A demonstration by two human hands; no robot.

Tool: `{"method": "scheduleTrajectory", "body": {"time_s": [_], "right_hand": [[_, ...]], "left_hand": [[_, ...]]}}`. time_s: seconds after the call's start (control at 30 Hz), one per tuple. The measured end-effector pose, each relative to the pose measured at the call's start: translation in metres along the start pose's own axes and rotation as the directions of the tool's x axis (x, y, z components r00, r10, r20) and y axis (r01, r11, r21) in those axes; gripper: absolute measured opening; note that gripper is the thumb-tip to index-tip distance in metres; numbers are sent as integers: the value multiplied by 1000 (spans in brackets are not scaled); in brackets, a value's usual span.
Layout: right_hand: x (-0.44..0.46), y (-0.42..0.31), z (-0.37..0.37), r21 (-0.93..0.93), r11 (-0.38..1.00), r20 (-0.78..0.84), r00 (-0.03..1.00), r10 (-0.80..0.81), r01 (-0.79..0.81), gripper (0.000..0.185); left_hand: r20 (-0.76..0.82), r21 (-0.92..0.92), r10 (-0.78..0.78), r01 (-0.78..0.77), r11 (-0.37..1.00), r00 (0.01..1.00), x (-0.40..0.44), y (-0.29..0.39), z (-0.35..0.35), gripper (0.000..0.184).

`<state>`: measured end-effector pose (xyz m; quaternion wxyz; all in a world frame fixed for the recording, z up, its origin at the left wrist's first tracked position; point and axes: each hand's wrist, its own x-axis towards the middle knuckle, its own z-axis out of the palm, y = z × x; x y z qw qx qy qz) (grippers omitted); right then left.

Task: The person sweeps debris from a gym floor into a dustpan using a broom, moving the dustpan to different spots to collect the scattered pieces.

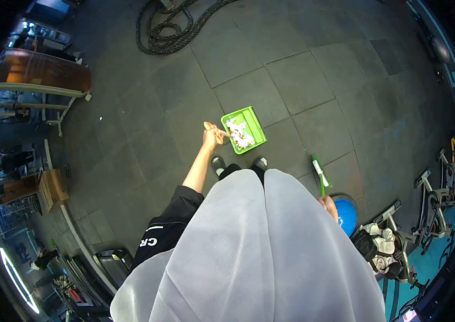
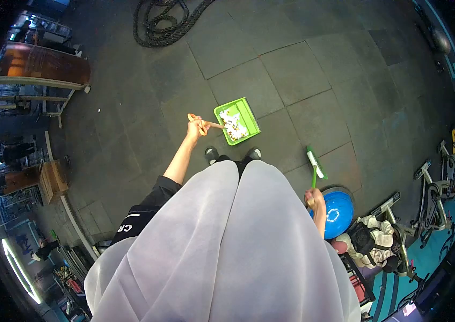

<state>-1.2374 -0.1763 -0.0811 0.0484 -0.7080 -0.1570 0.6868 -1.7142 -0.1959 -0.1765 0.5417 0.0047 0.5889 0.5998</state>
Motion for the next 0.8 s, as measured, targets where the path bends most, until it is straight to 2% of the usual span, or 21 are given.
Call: {"method": "scheduleTrajectory", "body": {"time_s": [0.07,0.1,0.17,0.2,0.27,0.3,0.37,0.4,0.43,0.5,0.53,0.57,0.6,0.63,0.67,0.7,0.73,0.77,0.8], "right_hand": [[28,-10,14,135,987,15,997,81,-82,11],[42,-13,19,136,987,18,997,81,-83,11],[57,-18,28,256,966,133,991,-2,-33,9],[59,-22,31,259,965,130,991,-2,-32,9],[44,-31,52,335,924,127,980,151,-186,11],[39,-24,55,341,921,127,980,151,-186,11],[25,-9,54,283,958,194,981,-4,-52,13],[16,-4,53,276,960,186,982,0,-52,11],[8,1,49,282,958,182,983,-1,-52,11],[-7,7,42,390,920,255,964,-75,-31,9],[-19,5,36,444,890,339,939,-62,-102,12],[-29,1,34,444,890,338,939,-61,-102,12],[-38,-2,34,488,865,319,947,-50,-118,13],[-48,-5,36,533,836,301,953,-41,-132,15],[-61,-13,48,490,870,215,974,-65,-50,15],[-67,-20,56,500,866,206,975,-88,-27,16],[-64,-26,62,495,869,244,963,-114,-22,17],[-60,-32,68,488,873,281,949,-142,-14,18],[-53,-37,76,493,869,274,954,-118,-34,18]], "left_hand": [[39,24,-11,11,1000,999,2,1,-2,15],[37,27,-10,9,1000,999,4,2,-5,15],[21,-40,-25,26,999,999,8,1,-5,12],[24,-39,-28,29,999,999,9,1,-4,12],[-18,-196,-16,12,981,1000,6,11,1,7],[-14,-191,-18,15,981,1000,3,17,2,7],[45,-167,-79,86,982,996,1,28,1,6],[81,-214,-75,91,973,994,11,24,-8,14],[86,-211,-79,96,973,993,15,23,-11,14],[-12,183,47,-44,982,999,21,23,-17,30],[-73,230,90,-71,971,993,14,27,-13,47],[-73,229,89,-70,971,993,1,34,-7,47],[-238,475,232,-96,875,943,-12,41,0,48],[-346,690,404,-62,721,847,-28,50,8,49],[-234,835,697,-227,501,677,-43,57,16,52],[-58,924,896,-316,215,440,-60,63,26,55],[39,875,876,-440,202,480,-72,65,33,59],[208,834,848,-541,107,487,-81,66,39,61],[205,832,849,-544,111,487,-82,68,39,61]]}}
